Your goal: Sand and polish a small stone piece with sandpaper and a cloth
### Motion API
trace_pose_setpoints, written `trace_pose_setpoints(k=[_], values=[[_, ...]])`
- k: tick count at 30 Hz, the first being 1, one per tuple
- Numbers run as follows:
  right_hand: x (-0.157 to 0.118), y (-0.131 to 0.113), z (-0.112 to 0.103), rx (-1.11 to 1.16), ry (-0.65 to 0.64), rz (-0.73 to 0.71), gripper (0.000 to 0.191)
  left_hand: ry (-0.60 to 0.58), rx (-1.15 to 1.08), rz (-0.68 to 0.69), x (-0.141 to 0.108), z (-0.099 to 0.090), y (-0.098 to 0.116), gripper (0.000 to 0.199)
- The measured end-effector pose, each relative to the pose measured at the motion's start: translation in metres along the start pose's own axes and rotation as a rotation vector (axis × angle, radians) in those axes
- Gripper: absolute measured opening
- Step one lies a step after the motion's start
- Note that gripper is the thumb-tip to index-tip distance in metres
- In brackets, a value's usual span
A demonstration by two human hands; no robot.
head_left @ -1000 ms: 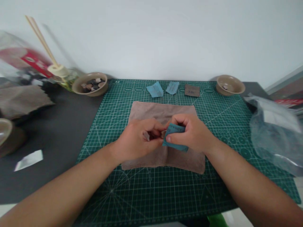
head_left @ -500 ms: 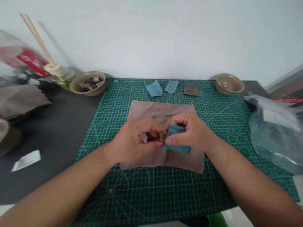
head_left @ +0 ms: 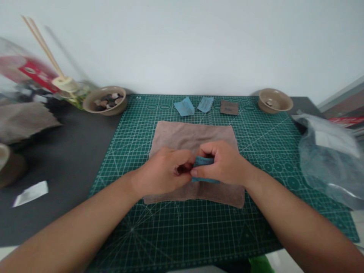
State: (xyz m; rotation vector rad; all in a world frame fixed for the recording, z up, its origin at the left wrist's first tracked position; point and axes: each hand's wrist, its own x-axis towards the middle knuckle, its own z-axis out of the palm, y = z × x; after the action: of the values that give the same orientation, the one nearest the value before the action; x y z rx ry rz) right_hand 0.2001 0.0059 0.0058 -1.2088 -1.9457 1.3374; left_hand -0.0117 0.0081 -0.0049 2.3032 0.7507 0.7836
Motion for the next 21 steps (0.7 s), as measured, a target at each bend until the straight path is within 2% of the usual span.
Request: trace_pose_setpoints(k=[5, 10, 14, 19, 21], values=[[0.0, 0.0011, -0.0022, 0.191, -0.071, 0.045, 0.03, 0.032, -0.126, -0.047, 0.0, -0.0014, -0.0008, 0.012], [0.0015, 0.0018, -0.0005, 0.041, -0.03, -0.015, 0.033, -0.015, -0.022, 0.016, 0.0, -0.0003, -0.0011, 0.011], [0.0008, 0.0011, -0.0027, 0.163, -0.064, 0.013, 0.031, 0.034, -0.141, -0.028, 0.0004, -0.0014, -0.0009, 0.012], [0.0029, 0.0019, -0.0003, 0.088, -0.065, -0.015, 0.035, -0.041, -0.142, -0.021, 0.0008, 0.0007, 0.0006, 0.011], [0.0026, 0.0022, -0.0015, 0.153, -0.067, -0.003, 0.033, -0.021, -0.186, -0.027, -0.0006, 0.0015, -0.0014, 0.011]])
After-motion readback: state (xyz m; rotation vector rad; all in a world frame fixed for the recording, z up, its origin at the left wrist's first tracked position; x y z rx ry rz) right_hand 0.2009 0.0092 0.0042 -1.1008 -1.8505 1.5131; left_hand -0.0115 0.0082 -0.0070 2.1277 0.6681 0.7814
